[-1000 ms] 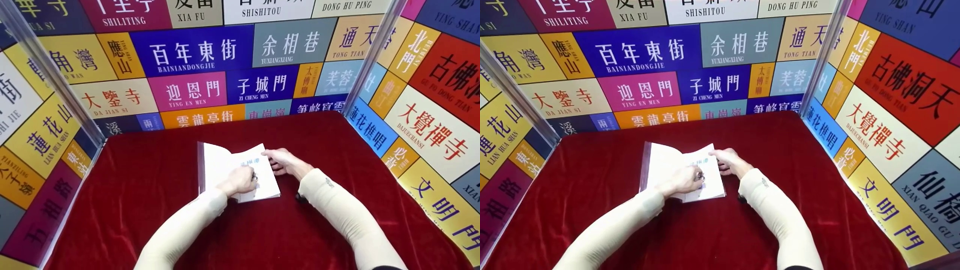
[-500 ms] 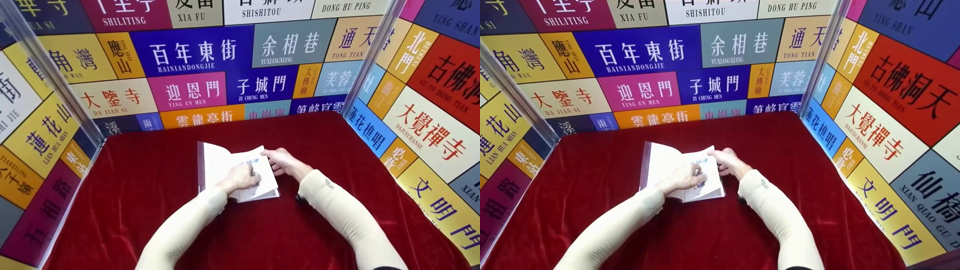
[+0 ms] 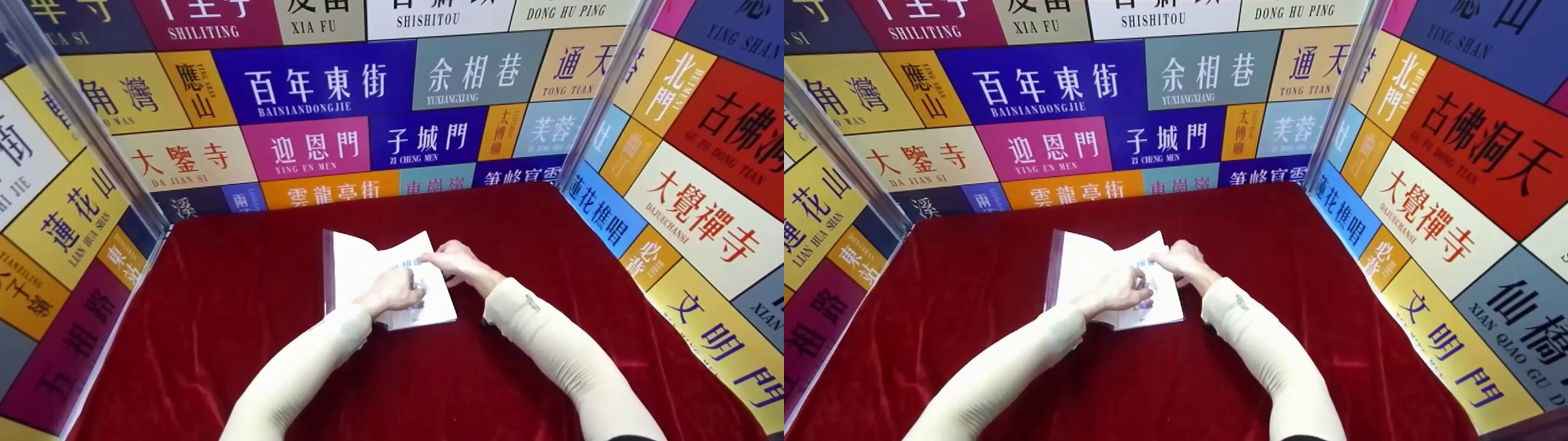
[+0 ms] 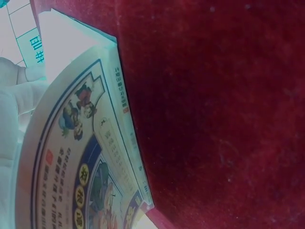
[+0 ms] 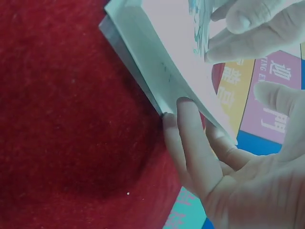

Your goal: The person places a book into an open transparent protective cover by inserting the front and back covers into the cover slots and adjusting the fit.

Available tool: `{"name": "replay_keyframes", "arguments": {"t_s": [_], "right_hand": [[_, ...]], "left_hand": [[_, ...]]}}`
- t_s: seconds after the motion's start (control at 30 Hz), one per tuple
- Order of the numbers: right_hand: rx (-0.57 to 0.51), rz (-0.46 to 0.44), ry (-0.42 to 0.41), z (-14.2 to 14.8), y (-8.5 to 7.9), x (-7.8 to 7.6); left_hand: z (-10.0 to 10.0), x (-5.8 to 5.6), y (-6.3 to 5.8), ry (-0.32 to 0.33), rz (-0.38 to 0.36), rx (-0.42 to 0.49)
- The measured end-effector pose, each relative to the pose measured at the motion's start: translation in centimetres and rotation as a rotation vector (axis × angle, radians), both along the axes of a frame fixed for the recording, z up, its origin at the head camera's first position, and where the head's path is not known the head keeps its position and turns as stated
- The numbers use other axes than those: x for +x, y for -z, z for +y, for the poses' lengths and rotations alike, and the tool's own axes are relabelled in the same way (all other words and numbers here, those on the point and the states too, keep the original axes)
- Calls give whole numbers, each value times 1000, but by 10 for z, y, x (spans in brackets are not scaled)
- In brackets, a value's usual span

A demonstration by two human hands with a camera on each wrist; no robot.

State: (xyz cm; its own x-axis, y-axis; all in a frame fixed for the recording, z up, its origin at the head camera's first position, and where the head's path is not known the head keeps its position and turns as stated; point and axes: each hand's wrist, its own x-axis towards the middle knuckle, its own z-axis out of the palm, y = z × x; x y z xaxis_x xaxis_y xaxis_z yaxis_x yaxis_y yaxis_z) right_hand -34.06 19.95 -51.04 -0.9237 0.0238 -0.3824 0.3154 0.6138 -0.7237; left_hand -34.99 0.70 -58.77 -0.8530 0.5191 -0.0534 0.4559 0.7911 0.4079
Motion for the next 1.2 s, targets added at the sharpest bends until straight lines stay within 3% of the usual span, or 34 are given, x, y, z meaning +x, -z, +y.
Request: {"name": "replay_keyframes", "arguments": {"t_s": [0.3, 0.53, 0.7, 0.8, 0.9, 1.0, 1.13, 1.2], "right_hand": [[-259, -118, 117, 16, 6, -5], [-384, -93, 190, 19, 12, -8], [-438, -121, 186, 18, 11, -8], [-447, -151, 152, 15, 7, -6], [-455, -139, 129, 9, 1, -2], [-474, -105, 117, 1, -6, 1], [-530, -73, 95, -9, -15, 5], [-564, -62, 84, -14, -19, 8]], "left_hand": [[3, 1, -4, -31, -61, 10], [2, 1, -9, -74, -87, 39], [0, -4, -6, -96, -112, 72], [-1, -4, -10, -112, -120, 139], [-4, -2, -18, -147, -110, 241], [-8, 9, -39, -193, -147, 382], [-12, 27, -68, -270, -248, 536], [-14, 30, -74, -311, -292, 578]]}}
